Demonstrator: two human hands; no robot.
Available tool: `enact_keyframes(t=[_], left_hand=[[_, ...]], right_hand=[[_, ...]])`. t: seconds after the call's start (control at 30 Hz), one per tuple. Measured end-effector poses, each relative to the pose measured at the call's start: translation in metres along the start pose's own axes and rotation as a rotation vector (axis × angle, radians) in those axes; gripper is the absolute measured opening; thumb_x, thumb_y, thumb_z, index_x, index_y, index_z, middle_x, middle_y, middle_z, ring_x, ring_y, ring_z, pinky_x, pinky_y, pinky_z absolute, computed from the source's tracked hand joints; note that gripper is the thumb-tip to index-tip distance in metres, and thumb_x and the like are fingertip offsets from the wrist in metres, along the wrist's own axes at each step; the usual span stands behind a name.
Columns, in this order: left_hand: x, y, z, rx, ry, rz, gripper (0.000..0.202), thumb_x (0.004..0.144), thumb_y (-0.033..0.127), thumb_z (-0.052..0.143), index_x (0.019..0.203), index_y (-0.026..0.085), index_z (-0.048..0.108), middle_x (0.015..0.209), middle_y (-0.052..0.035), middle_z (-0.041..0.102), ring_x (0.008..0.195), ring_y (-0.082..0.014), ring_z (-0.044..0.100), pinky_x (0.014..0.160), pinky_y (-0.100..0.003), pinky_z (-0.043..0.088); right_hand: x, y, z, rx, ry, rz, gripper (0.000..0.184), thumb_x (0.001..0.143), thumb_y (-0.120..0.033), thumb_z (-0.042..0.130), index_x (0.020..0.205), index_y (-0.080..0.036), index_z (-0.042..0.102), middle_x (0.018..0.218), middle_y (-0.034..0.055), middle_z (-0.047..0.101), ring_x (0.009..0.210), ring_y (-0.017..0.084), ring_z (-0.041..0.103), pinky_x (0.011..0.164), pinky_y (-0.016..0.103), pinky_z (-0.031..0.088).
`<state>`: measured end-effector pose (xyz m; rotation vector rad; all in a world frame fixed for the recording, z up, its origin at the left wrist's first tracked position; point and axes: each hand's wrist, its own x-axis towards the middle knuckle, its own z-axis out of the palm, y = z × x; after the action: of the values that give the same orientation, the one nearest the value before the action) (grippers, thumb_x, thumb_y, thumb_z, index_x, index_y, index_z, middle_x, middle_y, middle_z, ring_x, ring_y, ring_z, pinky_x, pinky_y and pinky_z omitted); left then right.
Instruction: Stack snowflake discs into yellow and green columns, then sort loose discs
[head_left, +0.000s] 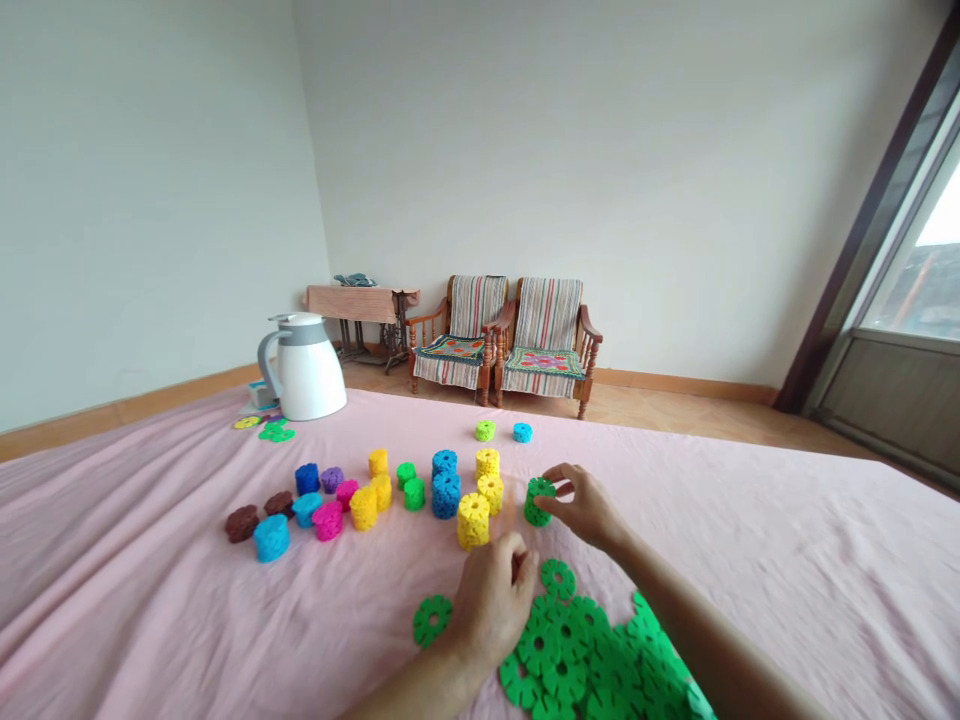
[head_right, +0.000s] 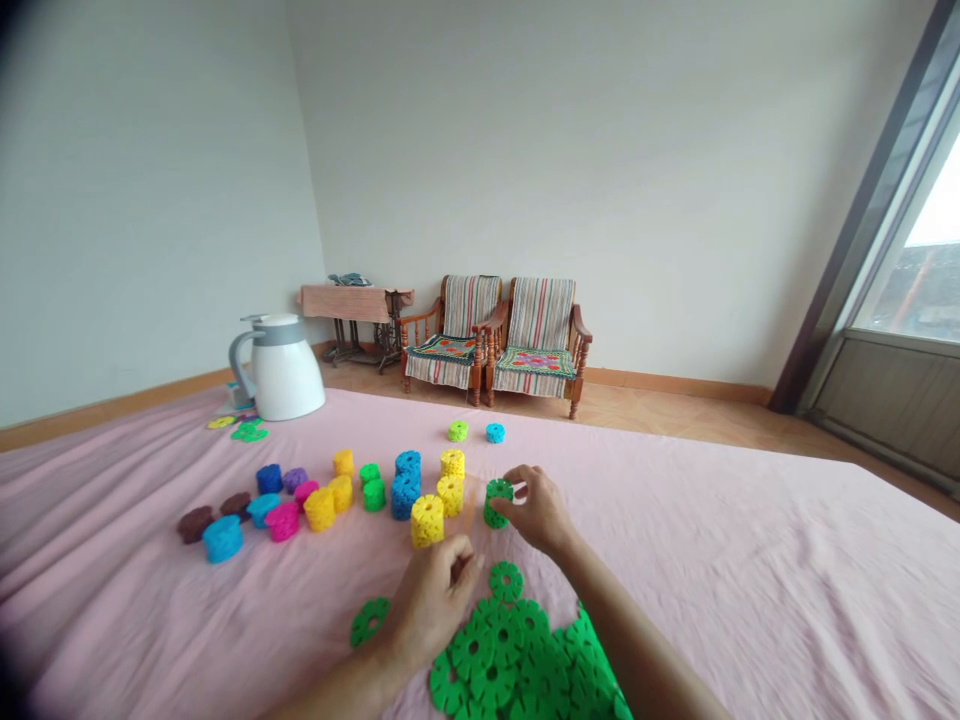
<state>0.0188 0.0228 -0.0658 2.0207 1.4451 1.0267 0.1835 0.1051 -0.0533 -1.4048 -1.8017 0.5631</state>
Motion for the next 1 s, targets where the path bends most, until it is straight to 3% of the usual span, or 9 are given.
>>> enact_keyframes(t=[0.3,0.4,0.5,0.6,0.67,0.73,1.0], left_hand=[[0.001,0.002,-0.001,-0.035,-0.007,0.006,0.026,0.084,0.028,0.044,0.059,0.019,0.041,0.051,0.0037,0.043,0.051,-0.0114,0.045,0.049,-0.023,0.024],[0.001,0.001,-0.001,-0.026,-0.02,-0.009,0.025,0.083,0.027,0.044,0.06,0.019,0.042,0.051,0.0035,0.045,0.051,-0.0116,0.047,0.048,-0.023,0.025],[0.001,0.0,-0.002,-0.047,-0.009,-0.007,0.018,0.083,0.024,0.045,0.065,0.019,0.046,0.056,0.0023,0.051,0.054,-0.0125,0.051,0.05,-0.022,0.03],[0.0,0.001,-0.003,-0.098,-0.007,0.03,0.006,0.081,0.018,0.046,0.078,0.018,0.051,0.07,0.0001,0.06,0.061,-0.0132,0.057,0.056,-0.022,0.037],[0.0,0.003,-0.004,-0.124,-0.026,0.046,0.01,0.08,0.013,0.044,0.084,0.018,0.052,0.077,-0.0009,0.062,0.066,-0.0134,0.059,0.06,-0.022,0.04],[-0.001,0.005,-0.005,-0.129,-0.045,0.049,0.016,0.079,0.009,0.043,0.087,0.019,0.052,0.078,-0.001,0.063,0.068,-0.0137,0.06,0.062,-0.022,0.042],[-0.001,0.005,-0.005,-0.163,-0.118,0.051,0.019,0.078,0.008,0.044,0.09,0.019,0.055,0.084,-0.0017,0.066,0.07,-0.0143,0.063,0.063,-0.022,0.045]], right_hand=[[-0.004,-0.003,0.001,0.001,0.011,-0.003,0.028,0.066,-0.03,0.064,0.09,-0.017,0.059,0.095,0.007,0.063,0.077,0.017,0.062,0.067,0.03,0.049],[-0.008,-0.006,-0.005,0.009,0.055,-0.004,0.029,0.068,-0.031,0.062,0.094,-0.017,0.058,0.097,0.0074,0.063,0.076,0.016,0.063,0.065,0.028,0.049],[-0.017,-0.01,-0.016,-0.023,0.065,-0.004,0.018,0.072,-0.031,0.056,0.083,-0.017,0.06,0.086,0.0058,0.065,0.071,0.016,0.062,0.061,0.026,0.047],[-0.033,-0.016,-0.028,-0.105,-0.077,0.011,0.011,0.072,-0.025,0.053,0.069,-0.017,0.06,0.068,0.0028,0.064,0.063,0.014,0.059,0.058,0.025,0.044],[-0.045,-0.018,-0.034,-0.154,-0.238,0.008,0.007,0.067,-0.02,0.056,0.071,-0.017,0.061,0.068,0.0019,0.064,0.061,0.014,0.057,0.056,0.024,0.042],[-0.055,-0.02,-0.036,-0.192,-0.342,-0.018,0.015,0.061,-0.016,0.06,0.076,-0.018,0.061,0.074,0.0016,0.064,0.065,0.014,0.056,0.057,0.024,0.04],[-0.067,-0.025,-0.025,-0.163,-0.374,-0.025,0.022,0.054,-0.01,0.062,0.073,-0.018,0.052,0.069,-0.003,0.054,0.062,0.01,0.048,0.053,0.021,0.032]])
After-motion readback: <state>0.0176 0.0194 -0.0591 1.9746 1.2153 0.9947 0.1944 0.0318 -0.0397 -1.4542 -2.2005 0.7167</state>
